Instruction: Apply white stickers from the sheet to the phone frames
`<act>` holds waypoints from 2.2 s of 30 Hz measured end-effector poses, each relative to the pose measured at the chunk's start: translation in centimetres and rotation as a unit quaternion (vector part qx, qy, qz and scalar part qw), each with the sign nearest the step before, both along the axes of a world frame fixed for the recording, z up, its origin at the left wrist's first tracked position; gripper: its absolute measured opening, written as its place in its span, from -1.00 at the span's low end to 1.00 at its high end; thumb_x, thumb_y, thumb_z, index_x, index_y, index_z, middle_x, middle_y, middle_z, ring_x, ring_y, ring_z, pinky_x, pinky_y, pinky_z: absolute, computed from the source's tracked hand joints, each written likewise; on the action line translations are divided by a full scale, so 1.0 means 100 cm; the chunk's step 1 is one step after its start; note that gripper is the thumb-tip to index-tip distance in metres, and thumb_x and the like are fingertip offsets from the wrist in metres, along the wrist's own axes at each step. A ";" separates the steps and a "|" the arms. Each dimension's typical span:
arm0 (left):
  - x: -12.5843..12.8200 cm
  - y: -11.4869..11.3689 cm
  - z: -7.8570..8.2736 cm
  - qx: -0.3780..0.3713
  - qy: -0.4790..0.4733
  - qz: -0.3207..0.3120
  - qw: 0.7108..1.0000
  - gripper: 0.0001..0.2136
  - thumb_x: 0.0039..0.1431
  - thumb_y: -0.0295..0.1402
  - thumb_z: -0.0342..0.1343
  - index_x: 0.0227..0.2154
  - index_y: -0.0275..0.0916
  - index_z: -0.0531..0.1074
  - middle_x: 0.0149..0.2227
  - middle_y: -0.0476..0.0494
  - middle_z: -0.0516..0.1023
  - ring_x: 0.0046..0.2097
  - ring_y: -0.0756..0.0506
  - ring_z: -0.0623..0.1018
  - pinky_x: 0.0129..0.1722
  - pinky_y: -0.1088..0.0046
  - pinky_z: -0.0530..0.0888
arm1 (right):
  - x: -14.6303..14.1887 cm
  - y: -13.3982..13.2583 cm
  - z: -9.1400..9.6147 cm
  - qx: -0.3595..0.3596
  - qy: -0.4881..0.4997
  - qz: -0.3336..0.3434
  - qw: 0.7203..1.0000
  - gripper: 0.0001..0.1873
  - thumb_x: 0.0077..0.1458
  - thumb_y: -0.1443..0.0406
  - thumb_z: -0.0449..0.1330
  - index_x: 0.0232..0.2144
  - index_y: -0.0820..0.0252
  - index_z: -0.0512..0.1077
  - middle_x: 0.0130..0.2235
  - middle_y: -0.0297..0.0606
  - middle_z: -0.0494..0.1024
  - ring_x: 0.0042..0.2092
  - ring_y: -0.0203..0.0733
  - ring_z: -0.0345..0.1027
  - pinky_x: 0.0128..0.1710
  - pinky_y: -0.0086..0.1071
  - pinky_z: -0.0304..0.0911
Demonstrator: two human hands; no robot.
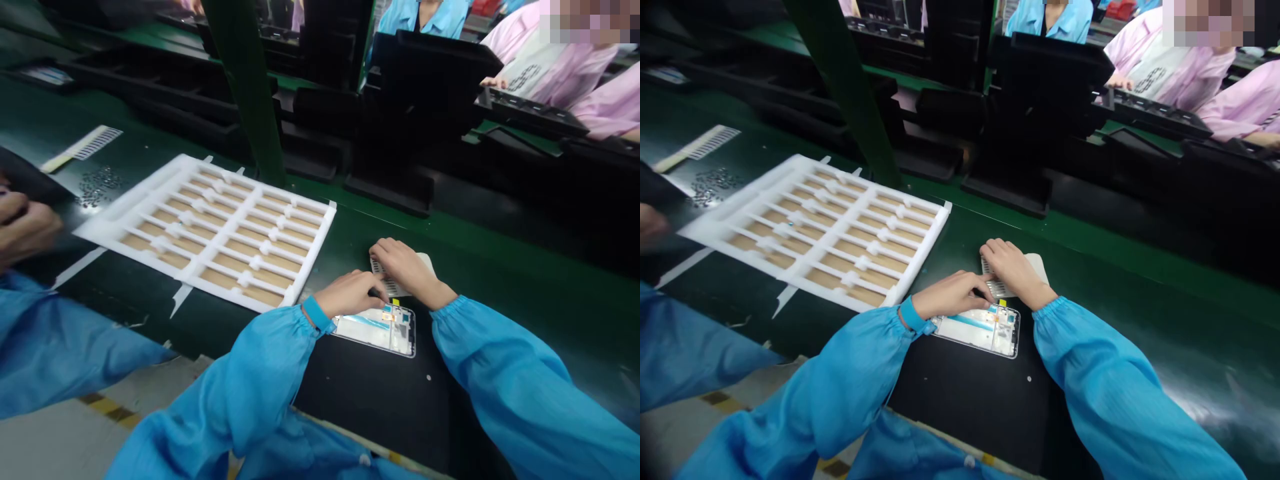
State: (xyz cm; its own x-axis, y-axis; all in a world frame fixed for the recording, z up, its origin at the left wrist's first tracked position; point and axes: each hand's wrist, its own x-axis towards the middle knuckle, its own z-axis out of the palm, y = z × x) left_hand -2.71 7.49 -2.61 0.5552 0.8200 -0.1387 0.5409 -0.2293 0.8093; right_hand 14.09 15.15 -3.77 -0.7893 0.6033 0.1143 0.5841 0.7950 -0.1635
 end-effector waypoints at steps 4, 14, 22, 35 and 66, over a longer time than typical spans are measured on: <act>0.000 0.000 -0.001 -0.001 0.008 -0.002 1.000 -0.89 0.18 -0.38 0.22 -0.25 -0.13 0.61 0.14 -0.02 0.48 0.07 -0.17 0.54 0.01 0.42 0.43 | 0.003 0.001 -0.018 -0.059 0.128 -0.087 0.986 -0.86 0.23 0.38 -0.03 -0.33 0.17 0.31 -0.27 -0.15 0.40 -0.22 -0.07 0.23 -0.19 -0.22 0.15; 0.000 -0.006 -0.002 0.032 0.011 -0.001 0.999 -0.86 0.20 -0.40 0.18 -0.21 -0.18 0.60 0.30 -0.15 0.27 0.15 -0.22 0.48 0.11 0.38 0.39 | 0.004 -0.007 -0.001 -0.245 0.471 -0.252 0.809 -0.74 0.22 0.06 0.07 -0.30 0.13 0.28 -0.31 -0.25 0.53 -0.28 -0.22 0.45 -0.19 -0.23 0.39; 0.005 -0.032 0.016 0.154 0.055 0.024 0.986 -0.82 0.30 -0.36 0.10 -0.14 -0.08 0.57 0.22 -0.05 0.39 0.08 -0.19 0.55 0.03 0.33 0.48 | 0.035 -0.066 0.034 -0.310 0.536 -0.276 0.735 -0.67 -0.11 0.14 0.42 -0.36 0.18 0.44 -0.37 -0.29 0.57 -0.32 -0.22 0.48 -0.28 -0.32 0.42; -0.013 -0.097 0.021 0.322 -0.031 0.066 0.944 -0.82 0.29 -0.46 0.13 -0.08 -0.19 0.48 -0.08 -0.08 0.63 -0.10 -0.07 0.63 -0.11 0.38 0.55 | 0.047 -0.169 0.074 -0.060 0.270 -0.136 0.951 -0.90 0.22 0.38 0.22 -0.19 0.16 0.45 -0.26 -0.30 0.61 -0.27 -0.24 0.48 -0.25 -0.33 0.31; -0.014 -0.106 0.011 0.352 -0.076 0.069 0.930 -0.83 0.29 -0.54 0.09 -0.10 -0.24 0.45 -0.11 -0.10 0.64 -0.08 -0.05 0.62 -0.15 0.44 0.51 | 0.036 -0.177 0.080 -0.016 0.093 -0.095 0.991 -0.69 0.18 0.54 0.01 -0.11 0.15 0.37 -0.15 -0.13 0.57 0.02 -0.05 0.41 -0.06 -0.21 0.44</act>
State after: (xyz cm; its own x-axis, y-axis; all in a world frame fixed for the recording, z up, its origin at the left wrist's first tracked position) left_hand -4.07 -3.14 -1.52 0.4073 0.7431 0.5310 0.4967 -0.6681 0.5540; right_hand 17.67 -2.59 4.20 -0.6274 0.7453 0.2257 0.6806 0.6657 -0.3060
